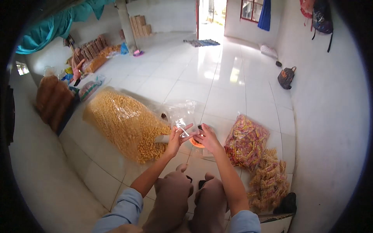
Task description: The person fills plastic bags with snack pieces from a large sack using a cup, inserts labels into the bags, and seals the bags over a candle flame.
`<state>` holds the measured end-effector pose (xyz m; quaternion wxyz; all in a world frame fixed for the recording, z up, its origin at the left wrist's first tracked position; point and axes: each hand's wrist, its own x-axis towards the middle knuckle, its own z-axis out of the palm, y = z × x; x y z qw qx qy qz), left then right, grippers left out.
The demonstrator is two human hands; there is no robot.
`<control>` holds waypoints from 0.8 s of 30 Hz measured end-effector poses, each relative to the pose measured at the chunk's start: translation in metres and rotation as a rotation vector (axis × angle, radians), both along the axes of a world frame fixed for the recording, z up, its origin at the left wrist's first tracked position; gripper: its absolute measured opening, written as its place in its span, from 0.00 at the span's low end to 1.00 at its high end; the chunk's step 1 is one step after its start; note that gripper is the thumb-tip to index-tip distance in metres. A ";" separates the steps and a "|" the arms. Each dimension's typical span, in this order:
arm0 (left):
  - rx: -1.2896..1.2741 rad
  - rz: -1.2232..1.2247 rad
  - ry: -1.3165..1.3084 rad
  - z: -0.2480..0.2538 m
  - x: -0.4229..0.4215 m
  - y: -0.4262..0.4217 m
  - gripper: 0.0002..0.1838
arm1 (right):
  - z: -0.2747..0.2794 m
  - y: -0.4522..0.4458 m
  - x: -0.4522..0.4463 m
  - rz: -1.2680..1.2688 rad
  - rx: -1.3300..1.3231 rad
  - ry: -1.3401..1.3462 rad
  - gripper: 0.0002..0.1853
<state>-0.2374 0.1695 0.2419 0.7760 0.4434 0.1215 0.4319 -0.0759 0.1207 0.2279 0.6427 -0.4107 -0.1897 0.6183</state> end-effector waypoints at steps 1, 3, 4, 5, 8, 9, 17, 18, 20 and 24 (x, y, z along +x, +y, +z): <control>-0.005 -0.007 -0.004 0.017 0.000 -0.002 0.03 | 0.007 0.002 0.003 -0.080 0.120 0.121 0.25; 0.053 -0.022 0.000 0.029 -0.001 0.001 0.03 | 0.029 -0.002 0.007 -0.193 0.210 0.046 0.24; 0.084 -0.033 0.016 0.031 -0.002 0.005 0.03 | 0.042 -0.003 0.007 -0.307 0.275 -0.015 0.24; 0.152 -0.122 -0.009 0.033 -0.004 0.009 0.05 | 0.053 -0.007 0.007 -0.382 0.316 -0.045 0.19; 0.281 0.051 0.275 0.037 -0.009 0.009 0.12 | 0.059 -0.012 0.017 -0.472 0.346 -0.478 0.16; 0.289 0.058 0.278 0.043 -0.010 0.011 0.12 | 0.063 -0.016 0.013 -0.519 0.363 -0.567 0.11; 0.725 0.314 0.589 0.050 0.012 -0.008 0.34 | 0.062 -0.023 -0.021 -0.422 0.377 -0.974 0.06; 0.711 0.312 0.594 0.047 0.011 -0.005 0.34 | 0.066 -0.024 -0.024 -0.411 0.375 -0.981 0.06; 0.602 0.153 0.772 0.045 0.008 0.002 0.20 | 0.064 -0.023 -0.025 -0.417 0.381 -1.012 0.04; 0.585 0.248 0.746 0.047 -0.001 0.002 0.08 | 0.066 -0.022 -0.033 -0.514 0.344 -1.354 0.05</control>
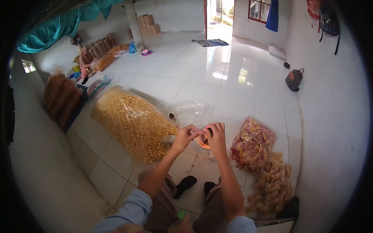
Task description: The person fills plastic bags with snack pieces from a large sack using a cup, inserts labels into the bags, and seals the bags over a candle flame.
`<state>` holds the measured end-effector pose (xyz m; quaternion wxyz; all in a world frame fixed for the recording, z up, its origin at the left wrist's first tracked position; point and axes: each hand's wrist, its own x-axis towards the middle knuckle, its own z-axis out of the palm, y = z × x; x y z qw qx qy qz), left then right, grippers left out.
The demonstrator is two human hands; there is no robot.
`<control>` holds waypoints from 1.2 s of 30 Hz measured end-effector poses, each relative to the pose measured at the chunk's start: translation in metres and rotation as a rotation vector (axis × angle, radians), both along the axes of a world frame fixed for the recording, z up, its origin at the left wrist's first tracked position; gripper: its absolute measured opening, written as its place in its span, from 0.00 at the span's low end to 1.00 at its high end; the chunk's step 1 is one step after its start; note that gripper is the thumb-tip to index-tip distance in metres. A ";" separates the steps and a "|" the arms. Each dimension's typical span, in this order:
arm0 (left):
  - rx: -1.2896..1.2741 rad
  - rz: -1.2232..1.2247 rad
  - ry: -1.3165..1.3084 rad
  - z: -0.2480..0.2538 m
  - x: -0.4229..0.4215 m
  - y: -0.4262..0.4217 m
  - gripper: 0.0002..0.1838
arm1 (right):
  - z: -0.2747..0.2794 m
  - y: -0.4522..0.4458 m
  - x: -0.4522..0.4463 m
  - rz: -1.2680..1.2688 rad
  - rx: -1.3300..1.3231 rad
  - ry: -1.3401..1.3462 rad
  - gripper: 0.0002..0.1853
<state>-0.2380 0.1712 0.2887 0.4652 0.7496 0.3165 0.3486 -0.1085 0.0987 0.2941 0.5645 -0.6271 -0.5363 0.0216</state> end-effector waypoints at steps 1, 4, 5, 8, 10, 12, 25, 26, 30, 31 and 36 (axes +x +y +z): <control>-0.008 -0.001 0.000 -0.004 0.001 0.001 0.08 | -0.002 0.001 0.000 -0.073 0.039 -0.252 0.05; 0.294 0.071 0.155 -0.013 -0.004 0.002 0.10 | -0.017 -0.003 -0.003 -0.035 -0.084 -0.207 0.06; 0.291 0.054 0.154 -0.012 -0.003 0.004 0.09 | -0.018 -0.003 -0.001 -0.035 -0.083 -0.207 0.06; 0.305 0.033 0.137 -0.020 -0.005 0.006 0.09 | -0.016 -0.010 -0.005 0.065 -0.146 -0.154 0.06; 0.334 0.034 0.114 -0.019 -0.006 0.004 0.09 | -0.009 -0.015 -0.011 0.162 -0.225 0.169 0.05; 0.323 0.084 0.202 -0.016 -0.006 0.000 0.08 | -0.012 -0.015 -0.010 0.152 -0.216 0.142 0.05; 0.407 -0.056 0.209 -0.018 0.007 0.000 0.09 | -0.026 -0.019 0.015 0.191 -0.269 0.146 0.12; 0.418 -0.097 0.236 -0.016 0.006 0.001 0.09 | -0.023 -0.021 0.015 0.191 -0.268 0.146 0.12; 0.476 -0.188 0.270 -0.014 0.008 0.003 0.13 | -0.023 -0.022 0.028 0.347 -0.430 0.280 0.13; 0.481 -0.188 0.269 -0.014 0.007 0.002 0.13 | -0.025 -0.022 0.030 0.438 -0.379 0.410 0.14; 0.317 -0.253 0.220 -0.002 -0.003 0.011 0.20 | -0.021 -0.019 0.036 0.489 -0.354 0.524 0.12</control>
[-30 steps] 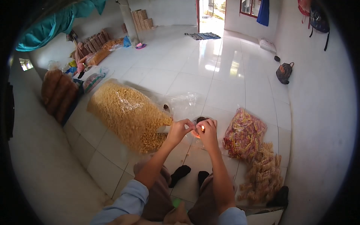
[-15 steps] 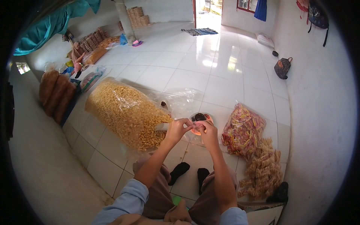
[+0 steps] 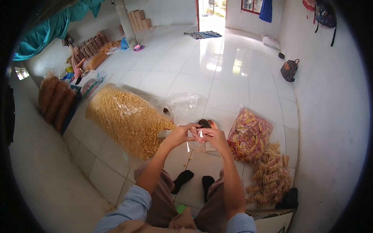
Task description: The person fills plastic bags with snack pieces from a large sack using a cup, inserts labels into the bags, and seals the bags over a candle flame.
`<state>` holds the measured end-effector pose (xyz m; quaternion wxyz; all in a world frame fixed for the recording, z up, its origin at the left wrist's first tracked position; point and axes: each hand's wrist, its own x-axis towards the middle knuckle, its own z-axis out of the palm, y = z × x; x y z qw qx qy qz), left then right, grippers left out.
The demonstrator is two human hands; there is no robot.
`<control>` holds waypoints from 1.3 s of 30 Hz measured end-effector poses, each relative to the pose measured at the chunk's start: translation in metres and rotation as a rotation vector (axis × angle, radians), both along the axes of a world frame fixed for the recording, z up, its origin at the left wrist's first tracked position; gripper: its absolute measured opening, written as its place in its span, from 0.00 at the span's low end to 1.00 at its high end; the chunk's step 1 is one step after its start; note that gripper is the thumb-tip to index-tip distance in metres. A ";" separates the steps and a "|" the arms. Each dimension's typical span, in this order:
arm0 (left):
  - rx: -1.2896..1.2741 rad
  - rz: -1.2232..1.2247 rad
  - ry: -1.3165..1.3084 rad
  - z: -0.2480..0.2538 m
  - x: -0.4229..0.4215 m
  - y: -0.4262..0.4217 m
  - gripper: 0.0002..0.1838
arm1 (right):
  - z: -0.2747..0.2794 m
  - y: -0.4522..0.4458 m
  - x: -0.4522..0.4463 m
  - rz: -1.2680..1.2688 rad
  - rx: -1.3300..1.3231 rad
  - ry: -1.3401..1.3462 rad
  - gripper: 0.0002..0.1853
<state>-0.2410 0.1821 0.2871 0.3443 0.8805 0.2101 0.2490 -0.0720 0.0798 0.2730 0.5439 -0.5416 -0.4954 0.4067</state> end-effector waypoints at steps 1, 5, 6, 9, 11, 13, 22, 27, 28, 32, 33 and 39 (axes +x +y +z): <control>0.000 0.000 -0.001 0.000 -0.004 0.006 0.20 | 0.000 0.001 0.002 -0.014 0.033 0.006 0.11; -0.238 -0.016 -0.003 0.000 -0.023 0.027 0.16 | 0.010 -0.006 0.012 -0.103 0.070 0.049 0.09; -0.338 0.019 -0.016 0.000 -0.027 0.029 0.14 | 0.008 -0.007 0.014 -0.103 0.070 0.048 0.09; -0.521 0.029 -0.153 0.000 -0.027 0.029 0.11 | 0.003 -0.006 0.015 -0.116 0.048 -0.046 0.09; -0.599 0.018 -0.229 -0.003 -0.024 0.031 0.10 | 0.003 -0.004 0.015 -0.147 0.046 -0.051 0.08; -0.628 0.005 -0.247 0.011 -0.023 0.025 0.08 | 0.003 -0.004 0.017 -0.161 0.047 -0.050 0.08; -0.380 0.159 -0.184 0.012 -0.014 0.027 0.06 | 0.016 -0.013 0.022 -0.138 0.043 0.030 0.11; -0.331 0.114 -0.270 0.012 -0.007 0.022 0.05 | 0.014 -0.014 0.031 -0.186 0.114 0.063 0.12; -0.396 0.072 -0.333 0.009 -0.006 0.020 0.06 | 0.015 -0.016 0.032 -0.185 0.101 0.039 0.12; -0.353 0.075 -0.270 0.016 -0.009 0.021 0.07 | 0.015 -0.019 0.032 -0.161 0.117 0.071 0.12; -0.338 0.100 -0.209 0.019 -0.009 0.021 0.07 | 0.015 -0.019 0.032 -0.162 0.118 0.072 0.12; -0.259 0.144 -0.194 0.010 -0.022 0.026 0.07 | 0.013 -0.019 0.033 -0.218 0.077 0.037 0.11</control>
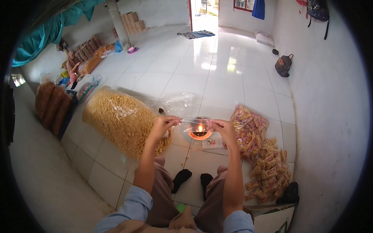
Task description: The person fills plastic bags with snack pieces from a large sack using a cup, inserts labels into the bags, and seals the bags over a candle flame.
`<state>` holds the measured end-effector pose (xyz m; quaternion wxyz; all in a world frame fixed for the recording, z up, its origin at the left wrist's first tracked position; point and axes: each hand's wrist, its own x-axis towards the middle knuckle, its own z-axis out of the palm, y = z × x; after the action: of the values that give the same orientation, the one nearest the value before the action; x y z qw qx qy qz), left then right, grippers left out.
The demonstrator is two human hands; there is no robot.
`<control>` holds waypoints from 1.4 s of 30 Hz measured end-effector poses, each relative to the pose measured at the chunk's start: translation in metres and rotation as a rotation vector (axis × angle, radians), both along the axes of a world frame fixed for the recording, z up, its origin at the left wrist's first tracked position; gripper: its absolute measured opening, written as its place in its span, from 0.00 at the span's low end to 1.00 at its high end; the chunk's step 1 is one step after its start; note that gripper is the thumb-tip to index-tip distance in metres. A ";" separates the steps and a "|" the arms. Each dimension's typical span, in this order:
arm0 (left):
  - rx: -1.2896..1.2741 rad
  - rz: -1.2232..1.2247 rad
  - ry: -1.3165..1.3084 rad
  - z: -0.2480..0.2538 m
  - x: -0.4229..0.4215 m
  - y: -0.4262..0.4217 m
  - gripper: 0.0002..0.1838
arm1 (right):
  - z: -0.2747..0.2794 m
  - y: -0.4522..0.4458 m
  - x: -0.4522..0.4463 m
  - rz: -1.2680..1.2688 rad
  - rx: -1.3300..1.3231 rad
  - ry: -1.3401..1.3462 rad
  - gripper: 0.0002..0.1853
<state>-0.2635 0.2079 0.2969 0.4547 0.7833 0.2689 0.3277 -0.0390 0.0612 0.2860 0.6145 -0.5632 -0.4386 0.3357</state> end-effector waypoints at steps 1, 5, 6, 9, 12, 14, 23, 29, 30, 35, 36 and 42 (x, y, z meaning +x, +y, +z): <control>-0.019 0.024 -0.005 0.005 -0.002 -0.002 0.09 | -0.003 0.000 0.004 -0.022 0.006 0.007 0.11; 0.657 0.257 0.029 0.027 0.005 -0.025 0.19 | -0.003 -0.004 0.001 -0.065 -0.039 -0.041 0.10; 0.810 0.192 0.090 0.028 0.014 -0.034 0.26 | -0.004 -0.003 -0.004 -0.059 -0.036 -0.047 0.10; 0.994 0.111 0.204 0.014 0.031 -0.055 0.36 | -0.006 0.001 -0.023 -0.008 0.006 -0.010 0.11; 1.041 0.134 0.310 -0.006 0.028 -0.055 0.38 | -0.026 0.014 -0.040 -0.003 -0.067 -0.198 0.12; 1.054 0.190 0.360 -0.017 0.017 -0.048 0.36 | -0.035 0.020 -0.052 0.029 -0.059 -0.167 0.13; 0.863 0.272 0.475 -0.023 -0.067 -0.003 0.26 | -0.014 0.092 -0.121 0.354 -0.137 0.127 0.12; 0.663 0.328 0.424 -0.107 -0.102 0.052 0.21 | -0.074 0.166 -0.161 0.519 -0.210 -0.076 0.11; 0.629 0.328 0.442 -0.126 -0.108 0.058 0.21 | -0.094 0.180 -0.165 0.579 -0.225 -0.074 0.10; -0.110 0.606 0.243 -0.230 -0.133 0.068 0.16 | -0.193 0.251 -0.166 0.635 -0.381 -0.158 0.14; -0.146 0.611 0.254 -0.246 -0.133 0.068 0.16 | -0.226 0.262 -0.161 0.591 -0.225 -0.528 0.19; -0.421 0.746 0.154 -0.296 -0.135 0.071 0.18 | -0.329 0.279 -0.168 0.450 -0.190 -1.035 0.38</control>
<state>-0.3984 0.2792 0.0008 0.4335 0.5449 0.6276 0.3483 -0.2072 0.3406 -0.0432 0.1798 -0.5995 -0.7596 0.1767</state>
